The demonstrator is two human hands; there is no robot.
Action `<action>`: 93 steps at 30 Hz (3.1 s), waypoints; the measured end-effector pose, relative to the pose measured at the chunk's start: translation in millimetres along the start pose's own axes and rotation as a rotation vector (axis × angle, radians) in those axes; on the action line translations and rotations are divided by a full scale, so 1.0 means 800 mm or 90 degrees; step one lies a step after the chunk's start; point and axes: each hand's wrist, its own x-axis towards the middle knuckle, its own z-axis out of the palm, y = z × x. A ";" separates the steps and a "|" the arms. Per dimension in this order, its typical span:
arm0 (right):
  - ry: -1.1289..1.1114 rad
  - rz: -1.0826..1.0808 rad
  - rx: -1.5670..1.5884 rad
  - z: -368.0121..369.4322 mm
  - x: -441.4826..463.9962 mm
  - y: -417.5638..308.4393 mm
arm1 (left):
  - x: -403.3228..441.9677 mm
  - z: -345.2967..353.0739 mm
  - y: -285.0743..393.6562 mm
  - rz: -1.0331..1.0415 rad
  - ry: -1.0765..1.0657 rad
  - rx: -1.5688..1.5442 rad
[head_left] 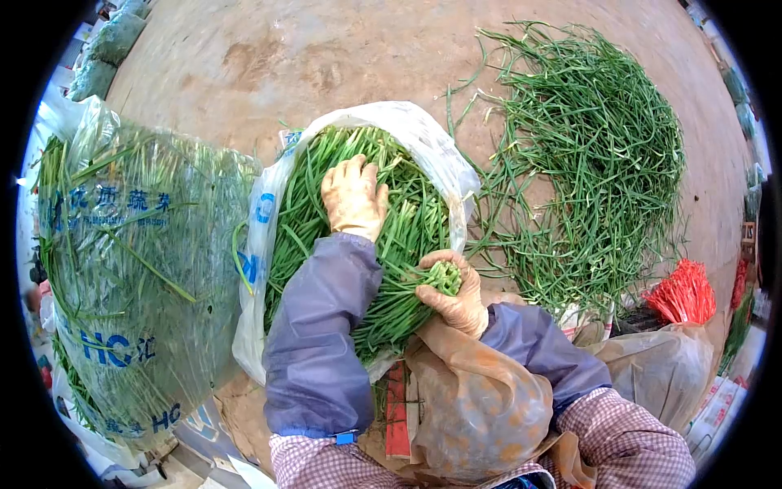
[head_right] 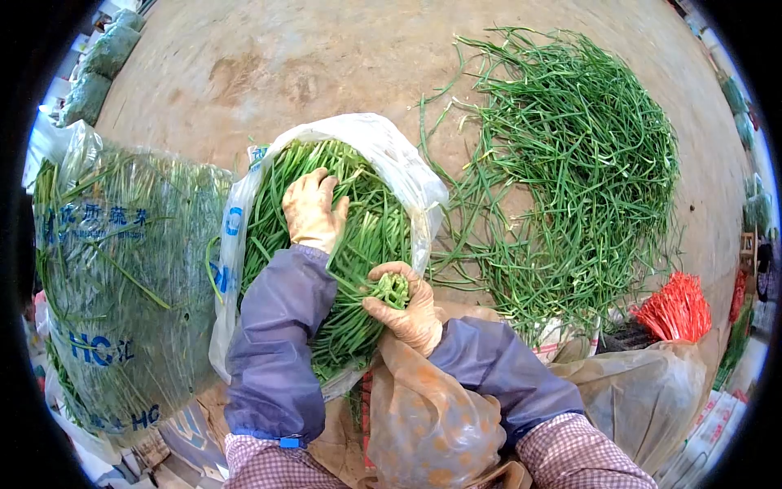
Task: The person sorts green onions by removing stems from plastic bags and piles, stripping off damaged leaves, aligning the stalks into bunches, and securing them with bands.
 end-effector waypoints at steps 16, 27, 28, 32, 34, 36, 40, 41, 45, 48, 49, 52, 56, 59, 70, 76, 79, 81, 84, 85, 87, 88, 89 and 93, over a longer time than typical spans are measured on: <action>0.049 -0.070 0.106 0.043 0.109 -0.020 | -0.079 -0.061 0.065 -0.232 -0.001 -0.423; 0.076 0.038 0.060 0.046 0.035 -0.045 | -0.108 -0.099 0.046 -0.240 0.039 -0.717; 0.067 0.068 0.093 0.054 0.032 -0.059 | -0.111 -0.079 0.034 -0.106 -0.085 -0.601; 0.038 0.026 0.036 0.046 0.025 -0.121 | -0.123 -0.056 0.017 -0.123 -0.429 -0.360; 0.003 -0.104 0.051 0.026 0.029 -0.167 | -0.130 -0.089 0.009 -0.170 -0.492 -0.264; -0.017 -0.191 0.050 0.014 0.023 -0.226 | -0.177 -0.059 -0.026 -0.212 -0.358 -0.297; -0.094 -0.369 0.086 0.030 -0.026 -0.297 | -0.183 -0.139 -0.039 -0.356 -0.232 -0.447; -0.126 -0.370 0.086 0.055 -0.049 -0.301 | -0.173 -0.166 -0.045 -0.323 -0.115 -0.553; -0.203 -0.281 0.060 0.127 -0.137 -0.280 | -0.110 -0.404 0.037 -0.235 0.115 -0.733; -0.291 -0.144 0.164 0.151 -0.195 -0.257 | -0.107 -0.494 0.151 -0.066 -0.118 -0.723; -0.302 -0.096 0.209 0.152 -0.210 -0.258 | -0.116 -0.507 0.191 -0.029 -0.206 -0.678; -0.311 -0.010 0.282 0.141 -0.250 -0.275 | -0.172 -0.451 0.262 0.083 -0.388 -0.708; -0.260 -0.032 0.235 0.082 -0.276 -0.291 | -0.256 -0.407 0.318 0.038 -0.422 -0.975; -0.237 -0.030 0.168 0.025 -0.287 -0.294 | -0.311 -0.368 0.339 0.010 -0.574 -1.096; -0.184 -0.020 0.130 -0.031 -0.292 -0.306 | -0.257 -0.516 0.310 -0.042 -0.239 -0.498; -0.142 -0.038 0.105 -0.028 -0.297 -0.314 | -0.232 -0.340 0.399 0.002 -0.401 -0.892; -0.126 -0.055 0.122 -0.051 -0.289 -0.316 | -0.258 -0.311 0.418 -0.052 -0.555 -1.065; -0.098 -0.002 0.140 -0.069 -0.277 -0.302 | -0.271 -0.304 0.418 -0.108 -0.552 -0.967; -0.045 0.055 0.185 -0.084 -0.253 -0.274 | -0.281 -0.302 0.410 -0.258 -0.519 -1.084; -0.048 0.070 0.191 -0.091 -0.245 -0.265 | -0.273 -0.317 0.401 -0.286 -0.534 -1.076; -0.049 0.096 0.183 -0.111 -0.226 -0.244 | -0.271 -0.300 0.397 -0.315 -0.517 -1.092; -0.032 0.105 0.189 -0.107 -0.221 -0.237 | -0.270 -0.294 0.395 -0.331 -0.509 -1.102; -0.013 0.115 0.194 -0.100 -0.218 -0.233 | -0.266 -0.290 0.395 -0.320 -0.505 -1.044; 0.013 0.271 0.194 -0.088 -0.206 -0.220 | -0.245 -0.281 0.403 -0.379 -0.542 -0.819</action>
